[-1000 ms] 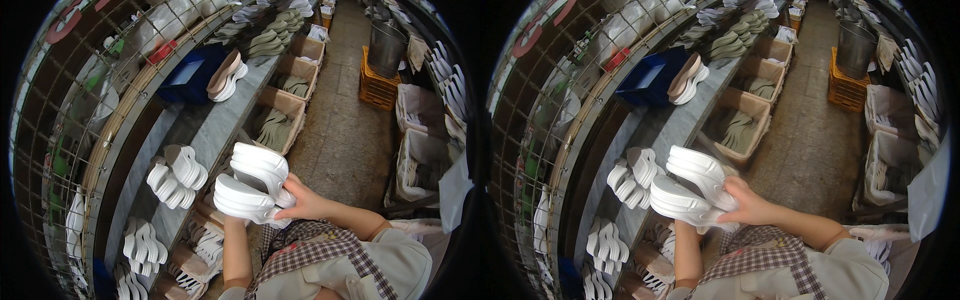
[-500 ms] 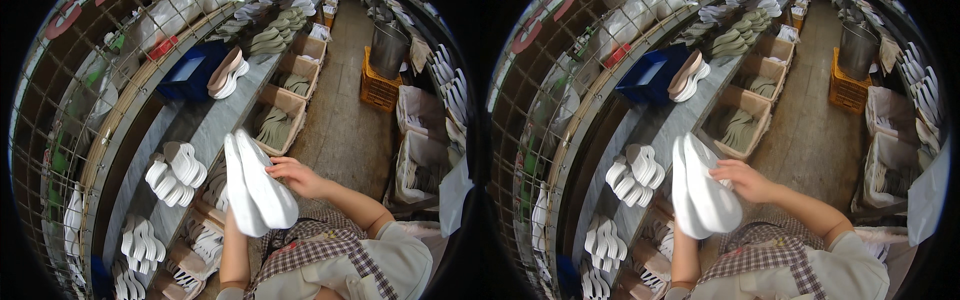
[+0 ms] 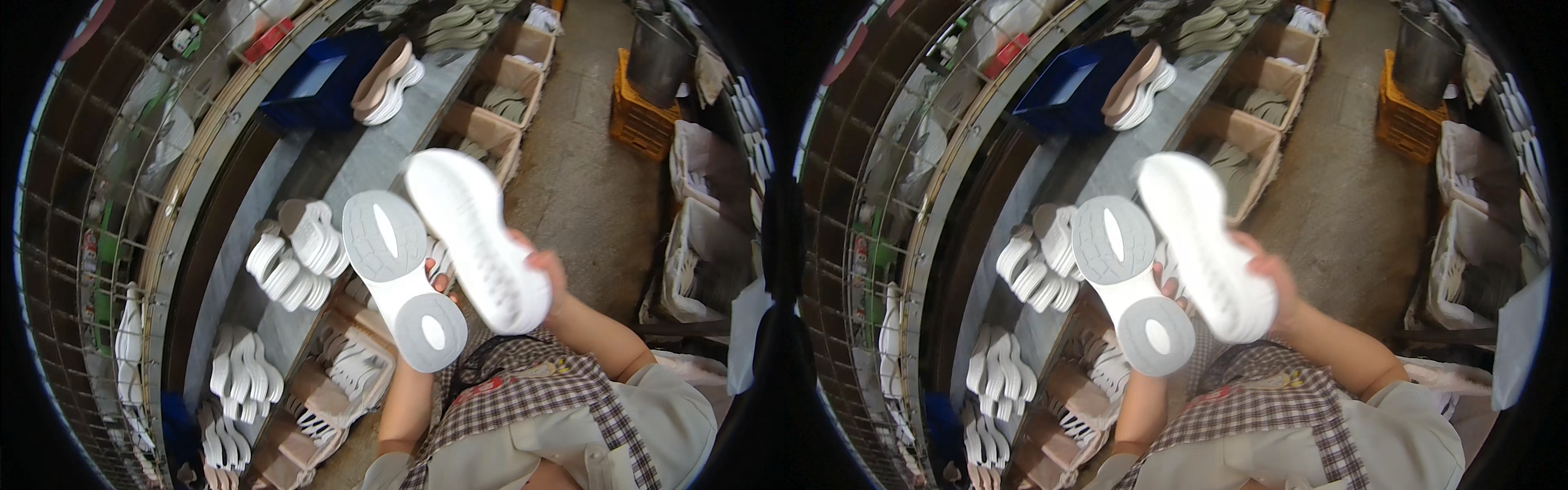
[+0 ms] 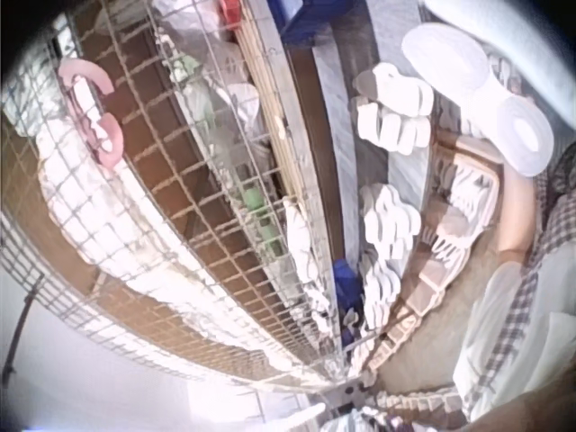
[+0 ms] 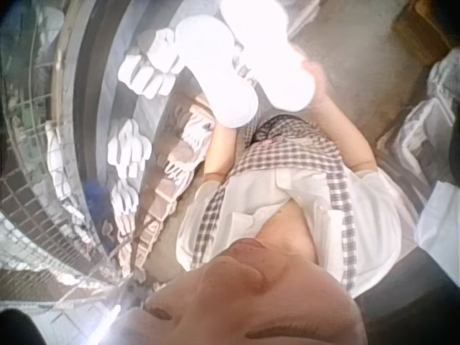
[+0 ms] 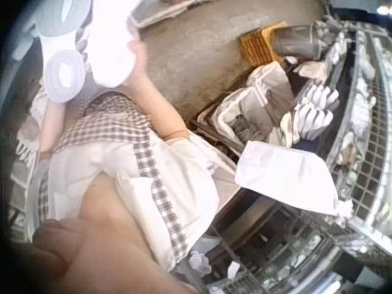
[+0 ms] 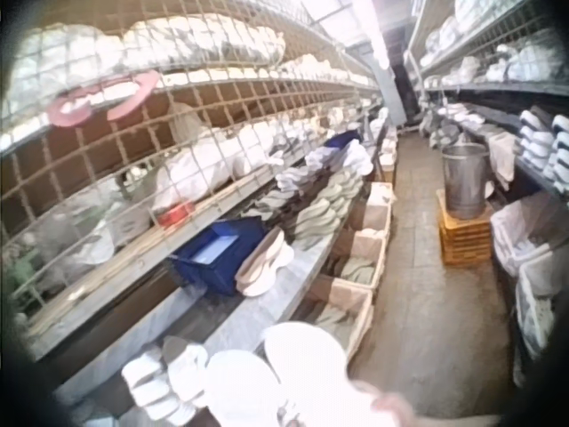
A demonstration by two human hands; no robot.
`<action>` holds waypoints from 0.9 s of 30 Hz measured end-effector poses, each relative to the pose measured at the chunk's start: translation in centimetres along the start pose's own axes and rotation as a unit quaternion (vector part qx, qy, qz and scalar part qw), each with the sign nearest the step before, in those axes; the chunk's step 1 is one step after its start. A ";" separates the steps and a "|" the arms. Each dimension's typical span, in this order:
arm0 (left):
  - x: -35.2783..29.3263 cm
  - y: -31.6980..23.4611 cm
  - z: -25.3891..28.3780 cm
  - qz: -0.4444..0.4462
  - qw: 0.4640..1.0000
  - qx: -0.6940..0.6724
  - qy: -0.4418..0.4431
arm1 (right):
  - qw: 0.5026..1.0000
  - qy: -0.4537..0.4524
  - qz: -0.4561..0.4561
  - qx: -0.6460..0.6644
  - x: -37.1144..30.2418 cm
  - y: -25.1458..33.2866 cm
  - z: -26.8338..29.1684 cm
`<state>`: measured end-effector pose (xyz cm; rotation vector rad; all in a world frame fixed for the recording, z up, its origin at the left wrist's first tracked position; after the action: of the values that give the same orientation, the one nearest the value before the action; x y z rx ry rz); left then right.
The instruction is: The person picks up pairs of white and green slippers from a shelf, turns them over to inspect the soles, and places them into a large sack. The person repeats this process with multiple pairs of slippers.
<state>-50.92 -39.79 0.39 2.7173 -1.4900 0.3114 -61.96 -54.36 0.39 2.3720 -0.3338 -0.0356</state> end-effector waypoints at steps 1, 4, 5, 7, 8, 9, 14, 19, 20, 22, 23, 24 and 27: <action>-0.4 0.0 -0.3 -0.027 0.999 -0.018 0.039 | 0.997 -0.011 0.014 0.074 0.0 0.4 0.3; -0.7 0.2 -0.8 -0.016 0.997 -0.061 0.047 | 0.991 -0.047 -0.027 0.122 -0.1 0.7 1.2; -0.6 0.2 -0.8 -0.026 0.997 -0.071 0.030 | 0.990 -0.047 -0.032 0.132 -0.2 0.8 1.5; -0.4 0.3 -0.9 -0.009 0.995 -0.087 0.041 | 0.987 -0.053 -0.040 0.144 -0.4 0.5 1.8; -0.3 0.3 -0.9 -0.009 0.994 -0.100 0.034 | 0.986 -0.058 -0.044 0.148 -0.6 0.4 1.9; -0.2 0.3 -0.8 -0.004 0.994 -0.104 0.024 | 0.987 -0.047 -0.042 0.150 -0.7 0.3 1.8; 0.2 0.5 -0.8 -0.006 0.996 -0.078 0.052 | 0.997 -0.039 0.009 0.066 -1.1 0.8 0.6; -0.1 0.9 1.9 -0.050 0.977 0.132 -0.158 | 0.918 0.068 0.159 -0.356 -1.2 0.7 -2.5; -0.2 1.3 2.1 0.018 0.978 0.160 -0.132 | 0.863 0.114 0.183 -0.457 -1.2 0.8 -2.9; -0.8 1.5 2.3 0.037 0.993 0.097 -0.058 | 0.795 0.175 0.197 -0.545 -1.1 0.3 -3.8; -1.3 1.4 2.6 0.030 0.992 0.090 -0.080 | 0.804 0.184 0.195 -0.531 -0.9 0.2 -4.1; -1.4 1.1 3.0 0.005 0.991 0.088 -0.097 | 0.812 0.194 0.193 -0.516 -0.7 0.2 -4.3; -1.9 0.5 3.0 -0.041 0.988 0.123 -0.084 | 0.826 0.201 0.200 -0.486 -0.4 0.2 -4.9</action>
<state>-51.87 -38.85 -2.95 3.0591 -1.4609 0.2866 -61.77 -51.13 4.10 1.2144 -0.4570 0.3979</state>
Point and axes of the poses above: each hand's wrist, its own x-axis towards the middle knuckle, its own z-axis out of the back of the hand, y = z × x, the point moved 3 cm from there along x, towards the middle knuckle, and after that the axes turned 12 degrees about -x, right-handed, at the moved point
